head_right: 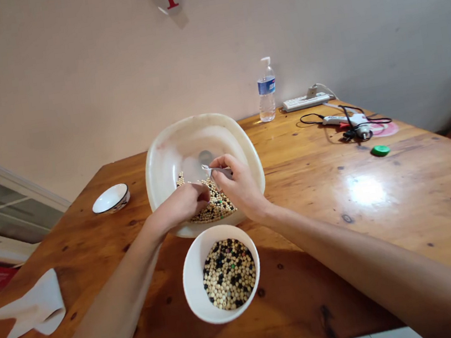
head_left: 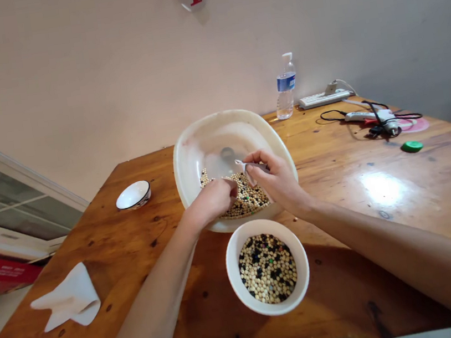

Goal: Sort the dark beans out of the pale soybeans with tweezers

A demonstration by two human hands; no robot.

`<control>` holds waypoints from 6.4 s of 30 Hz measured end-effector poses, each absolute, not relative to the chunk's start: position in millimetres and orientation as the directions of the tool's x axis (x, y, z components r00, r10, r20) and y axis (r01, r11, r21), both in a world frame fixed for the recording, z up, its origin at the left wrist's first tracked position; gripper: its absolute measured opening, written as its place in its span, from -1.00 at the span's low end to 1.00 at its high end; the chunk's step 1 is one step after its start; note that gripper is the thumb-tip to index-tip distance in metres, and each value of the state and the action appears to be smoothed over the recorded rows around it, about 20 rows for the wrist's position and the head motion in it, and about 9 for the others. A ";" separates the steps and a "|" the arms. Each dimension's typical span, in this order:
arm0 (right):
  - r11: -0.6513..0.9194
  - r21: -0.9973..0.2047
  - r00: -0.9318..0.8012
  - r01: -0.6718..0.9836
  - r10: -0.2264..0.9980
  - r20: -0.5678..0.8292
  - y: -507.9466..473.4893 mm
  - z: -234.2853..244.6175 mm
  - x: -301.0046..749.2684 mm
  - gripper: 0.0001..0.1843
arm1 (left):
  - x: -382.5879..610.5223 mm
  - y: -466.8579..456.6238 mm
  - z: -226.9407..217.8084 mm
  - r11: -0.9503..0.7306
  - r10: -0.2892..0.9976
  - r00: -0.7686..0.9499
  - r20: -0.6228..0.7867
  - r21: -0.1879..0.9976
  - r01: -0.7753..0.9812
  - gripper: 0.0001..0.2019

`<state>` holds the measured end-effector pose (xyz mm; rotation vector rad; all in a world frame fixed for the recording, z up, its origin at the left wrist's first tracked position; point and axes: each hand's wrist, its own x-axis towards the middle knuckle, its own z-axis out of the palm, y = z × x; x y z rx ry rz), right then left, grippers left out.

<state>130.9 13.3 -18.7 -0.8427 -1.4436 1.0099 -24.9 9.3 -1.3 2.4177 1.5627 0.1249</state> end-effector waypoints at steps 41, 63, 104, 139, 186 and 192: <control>0.458 -0.888 -0.098 0.033 0.886 0.454 10.3 -15.6 131.6 -0.96 | -26.7 -9.0 43.0 -0.311 0.769 0.617 -0.169 0.745 0.591 -0.88; 0.462 -0.885 -0.162 0.058 0.879 0.449 9.9 -17.2 132.1 -0.93 | -18.7 11.8 -6.8 -0.313 0.949 0.306 0.073 0.320 0.894 -0.84; 0.481 -0.875 -0.123 0.061 0.873 0.472 12.8 -20.2 131.1 -0.91 | -32.0 15.7 4.1 -0.289 0.957 0.276 0.086 0.323 0.901 -0.72; 0.620 -0.744 -0.147 0.248 0.784 0.603 6.0 -18.9 132.3 -0.88 | 2.6 -1.9 18.1 0.138 0.986 0.100 -0.134 0.990 -0.039 -0.85; 0.515 -0.848 -0.121 0.128 0.857 0.502 10.0 -17.3 133.0 -0.90 | -3.0 5.5 -9.9 -0.398 0.917 0.397 0.021 0.084 0.914 -0.75; 0.513 -0.849 -0.124 0.126 0.857 0.500 10.8 -18.1 132.9 -0.90 | -13.7 7.1 -7.6 -0.404 0.914 0.400 0.065 0.231 0.885 -0.77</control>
